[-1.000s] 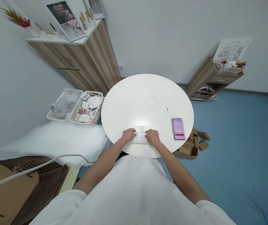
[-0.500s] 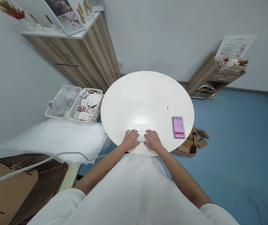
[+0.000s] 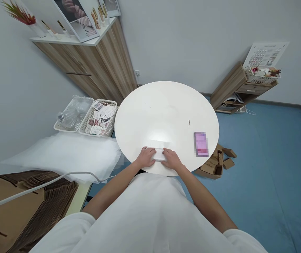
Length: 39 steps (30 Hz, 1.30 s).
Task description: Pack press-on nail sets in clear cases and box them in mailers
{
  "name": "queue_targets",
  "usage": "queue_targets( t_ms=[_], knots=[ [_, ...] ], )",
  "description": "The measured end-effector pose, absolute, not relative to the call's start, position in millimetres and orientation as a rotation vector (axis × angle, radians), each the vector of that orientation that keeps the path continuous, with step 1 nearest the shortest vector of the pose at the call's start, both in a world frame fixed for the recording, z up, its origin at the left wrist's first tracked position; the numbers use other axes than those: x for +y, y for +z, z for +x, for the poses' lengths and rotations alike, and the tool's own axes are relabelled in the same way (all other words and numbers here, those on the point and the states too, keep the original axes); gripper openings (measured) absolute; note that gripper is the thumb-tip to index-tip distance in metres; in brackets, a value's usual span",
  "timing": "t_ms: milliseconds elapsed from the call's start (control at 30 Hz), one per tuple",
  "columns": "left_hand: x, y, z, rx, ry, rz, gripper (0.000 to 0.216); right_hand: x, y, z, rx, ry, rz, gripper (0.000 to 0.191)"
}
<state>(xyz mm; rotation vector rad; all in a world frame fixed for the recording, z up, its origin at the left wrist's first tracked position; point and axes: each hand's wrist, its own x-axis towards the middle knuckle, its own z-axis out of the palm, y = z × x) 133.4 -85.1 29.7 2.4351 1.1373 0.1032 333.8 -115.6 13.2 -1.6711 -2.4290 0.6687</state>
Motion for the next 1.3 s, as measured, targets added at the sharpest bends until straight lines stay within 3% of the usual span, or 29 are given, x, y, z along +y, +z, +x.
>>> queue_targets(
  t_ms=[167,533,767,1000,1133,1300],
  knots=[
    [-85.3,36.5,132.7,1.083,0.074,2.418,0.038,-118.1,23.4,335.6,-2.416,0.799,-1.671,0.044],
    [-66.3,49.5,133.3,1.088,0.010,2.210,0.031,-102.4,45.4,343.3,-2.256,1.145,-1.735,0.029],
    [-38.5,44.5,138.7,1.267,0.026,2.177,0.039,-75.0,38.3,342.8,-2.232,0.856,-1.896,0.032],
    [-34.0,31.6,139.0,1.426,0.031,2.287,0.030,-58.9,26.2,330.6,-2.269,0.588,-2.036,0.028],
    [-36.4,26.7,141.5,1.534,0.036,2.346,0.038,-57.7,20.3,328.0,-2.261,0.500,-2.056,0.025],
    [-50.0,28.1,147.1,1.513,0.150,2.493,0.049,-73.5,20.3,335.9,-1.966,0.440,-2.028,0.040]
  ],
)
